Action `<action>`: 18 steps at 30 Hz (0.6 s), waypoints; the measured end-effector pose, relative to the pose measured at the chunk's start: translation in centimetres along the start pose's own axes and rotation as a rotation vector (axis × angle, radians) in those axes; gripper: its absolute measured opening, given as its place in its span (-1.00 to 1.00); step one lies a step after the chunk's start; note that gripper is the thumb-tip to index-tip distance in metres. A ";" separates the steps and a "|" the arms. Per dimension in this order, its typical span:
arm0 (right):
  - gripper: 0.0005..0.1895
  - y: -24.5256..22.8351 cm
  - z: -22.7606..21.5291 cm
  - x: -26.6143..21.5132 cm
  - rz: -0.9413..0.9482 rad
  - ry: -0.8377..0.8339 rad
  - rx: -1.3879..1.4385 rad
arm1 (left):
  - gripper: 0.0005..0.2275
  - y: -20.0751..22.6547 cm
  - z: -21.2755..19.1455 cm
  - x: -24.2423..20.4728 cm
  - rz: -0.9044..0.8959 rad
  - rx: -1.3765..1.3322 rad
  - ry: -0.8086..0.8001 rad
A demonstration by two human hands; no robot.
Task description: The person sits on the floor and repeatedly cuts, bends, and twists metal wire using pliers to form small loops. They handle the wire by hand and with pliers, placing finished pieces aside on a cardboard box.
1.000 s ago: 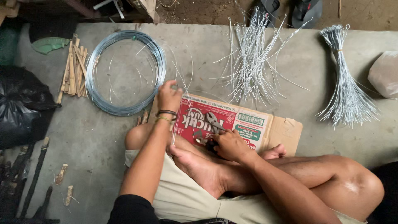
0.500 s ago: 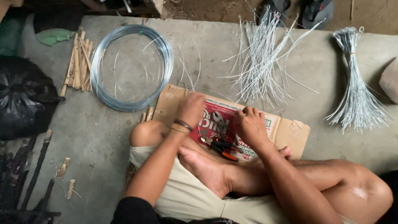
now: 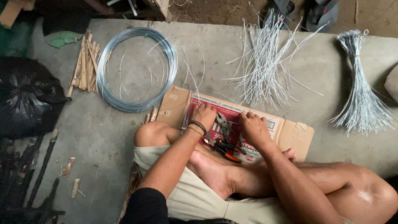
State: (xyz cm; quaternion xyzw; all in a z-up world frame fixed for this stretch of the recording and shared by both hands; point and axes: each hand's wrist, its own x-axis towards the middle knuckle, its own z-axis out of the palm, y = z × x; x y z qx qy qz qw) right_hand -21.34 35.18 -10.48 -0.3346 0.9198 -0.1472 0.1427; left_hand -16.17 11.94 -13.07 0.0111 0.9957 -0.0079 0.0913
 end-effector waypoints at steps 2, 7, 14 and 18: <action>-0.48 0.0 0.2 0.1 0.017 -0.039 0.011 | -0.82 -0.1 -0.2 -0.2 -0.016 -0.016 0.004; -0.49 -0.2 0.4 -0.2 -0.021 -0.036 -0.030 | -0.83 0.0 -0.2 -0.1 -0.030 -0.066 -0.102; -0.70 -1.9 -3.3 -0.8 -0.022 -0.001 0.199 | -0.78 -0.4 -3.4 -0.9 -0.084 -0.091 -0.179; -0.78 -3.0 -6.6 -1.2 -0.073 0.043 0.649 | -0.83 -1.7 -9.6 -4.5 -0.075 -0.049 -0.018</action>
